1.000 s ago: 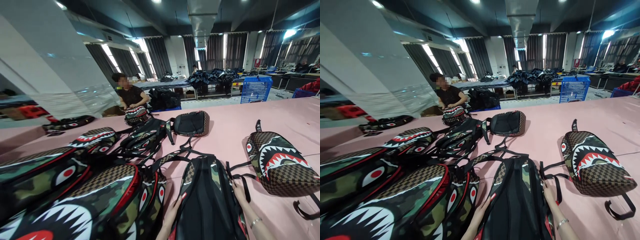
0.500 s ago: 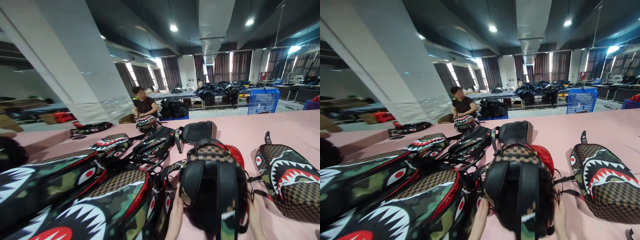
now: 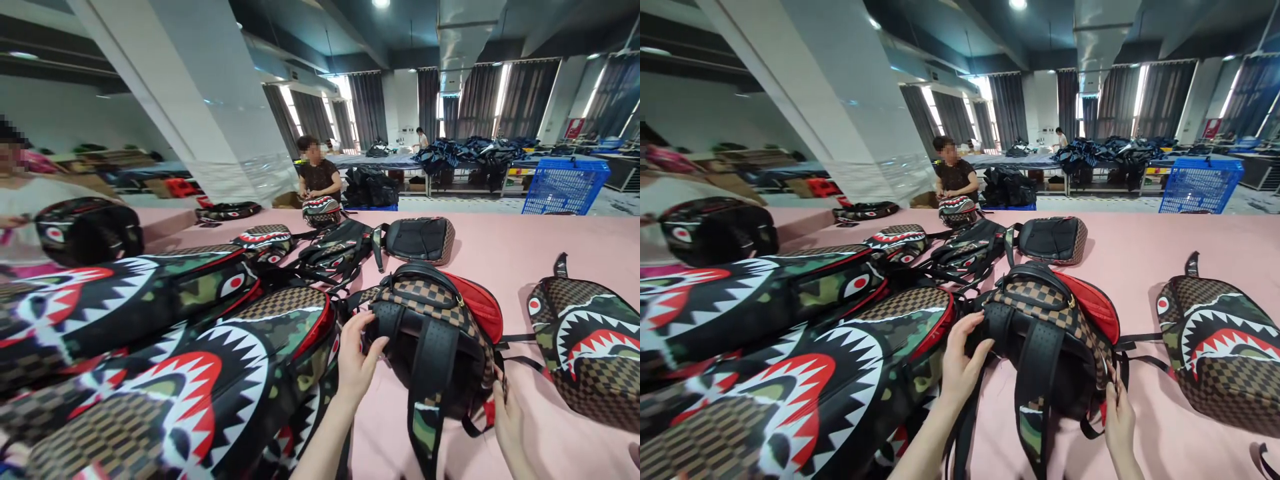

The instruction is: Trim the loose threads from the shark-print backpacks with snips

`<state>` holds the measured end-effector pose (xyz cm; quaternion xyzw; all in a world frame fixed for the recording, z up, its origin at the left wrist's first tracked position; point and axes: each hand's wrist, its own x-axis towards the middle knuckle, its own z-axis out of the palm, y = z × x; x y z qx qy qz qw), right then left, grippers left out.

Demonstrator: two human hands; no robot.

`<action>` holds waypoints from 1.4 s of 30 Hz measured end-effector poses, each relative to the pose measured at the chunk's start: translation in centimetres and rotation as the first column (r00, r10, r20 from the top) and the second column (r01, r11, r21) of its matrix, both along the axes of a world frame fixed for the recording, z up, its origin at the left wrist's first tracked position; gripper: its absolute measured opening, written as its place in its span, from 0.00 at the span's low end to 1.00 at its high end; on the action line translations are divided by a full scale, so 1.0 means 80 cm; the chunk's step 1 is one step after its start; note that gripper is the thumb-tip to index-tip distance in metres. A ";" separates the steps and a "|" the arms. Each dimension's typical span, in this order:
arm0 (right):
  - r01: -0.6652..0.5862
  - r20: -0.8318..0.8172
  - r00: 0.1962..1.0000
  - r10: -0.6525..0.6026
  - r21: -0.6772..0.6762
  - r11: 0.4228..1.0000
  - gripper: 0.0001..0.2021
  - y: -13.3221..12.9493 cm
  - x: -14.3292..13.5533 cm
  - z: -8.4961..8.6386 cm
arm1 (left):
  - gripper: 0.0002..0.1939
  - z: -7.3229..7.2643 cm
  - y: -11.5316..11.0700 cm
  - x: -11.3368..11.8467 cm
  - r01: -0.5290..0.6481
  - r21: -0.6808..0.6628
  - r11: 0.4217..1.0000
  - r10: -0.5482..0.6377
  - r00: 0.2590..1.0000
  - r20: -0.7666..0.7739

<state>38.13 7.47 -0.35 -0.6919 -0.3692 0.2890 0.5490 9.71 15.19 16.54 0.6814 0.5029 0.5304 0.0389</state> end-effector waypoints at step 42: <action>-0.530 0.953 0.295 0.071 0.102 0.842 0.23 0.058 -0.077 0.275 | 0.17 0.023 0.033 -0.013 0.241 -0.381 0.893 -0.128 0.946 0.298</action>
